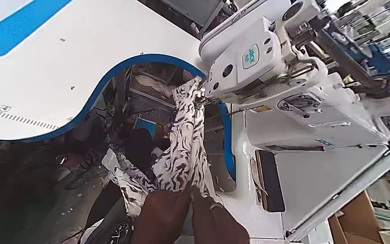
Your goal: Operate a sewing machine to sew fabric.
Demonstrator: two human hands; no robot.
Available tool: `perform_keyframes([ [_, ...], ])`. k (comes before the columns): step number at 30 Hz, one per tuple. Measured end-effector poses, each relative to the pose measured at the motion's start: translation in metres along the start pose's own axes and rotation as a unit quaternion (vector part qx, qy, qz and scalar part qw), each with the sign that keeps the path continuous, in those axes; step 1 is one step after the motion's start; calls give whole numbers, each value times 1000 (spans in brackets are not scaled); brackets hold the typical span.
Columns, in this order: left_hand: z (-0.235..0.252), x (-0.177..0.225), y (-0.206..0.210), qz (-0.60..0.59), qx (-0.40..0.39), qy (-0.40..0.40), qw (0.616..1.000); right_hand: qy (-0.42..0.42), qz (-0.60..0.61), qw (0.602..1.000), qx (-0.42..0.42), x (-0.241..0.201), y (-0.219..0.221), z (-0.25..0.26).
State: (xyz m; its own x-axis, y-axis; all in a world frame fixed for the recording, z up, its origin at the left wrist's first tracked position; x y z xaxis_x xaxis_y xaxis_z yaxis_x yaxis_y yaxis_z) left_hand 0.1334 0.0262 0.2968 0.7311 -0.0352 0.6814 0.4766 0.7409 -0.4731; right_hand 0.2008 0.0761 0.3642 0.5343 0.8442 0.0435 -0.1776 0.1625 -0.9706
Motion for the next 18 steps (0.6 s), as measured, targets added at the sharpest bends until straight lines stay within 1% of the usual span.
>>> perform_keyframes([
  [2,9,-6,-3,5,-2,5,1000,0,-16,1000,-2,-7,11,10],
  [4,18,-12,-3,-3,-10,-8,1000,8,-12,1000,-25,-3,17,20],
  [6,25,-17,1,-12,-17,-22,1000,19,-16,999,-32,3,18,29],
  [10,39,-26,9,-38,-6,-47,998,35,-17,999,-12,11,19,45],
  [16,53,-44,26,-79,58,-72,993,43,-29,999,17,18,27,69],
  [18,61,-51,34,-102,52,-80,990,36,-40,998,32,20,31,77],
])
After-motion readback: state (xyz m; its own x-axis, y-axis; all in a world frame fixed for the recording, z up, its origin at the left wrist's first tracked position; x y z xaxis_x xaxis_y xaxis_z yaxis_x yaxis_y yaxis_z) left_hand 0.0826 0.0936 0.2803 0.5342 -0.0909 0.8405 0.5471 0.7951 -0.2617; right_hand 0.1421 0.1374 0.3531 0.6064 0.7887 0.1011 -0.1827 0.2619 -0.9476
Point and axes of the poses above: each hand's wrist, its own z-axis towards the middle knuckle, its own y-axis out of the palm, x = y × z, the point moved 8 cm from there along z, towards the middle knuckle, and after that the axes turned 3 degrees about x, right-handed, at the moved point
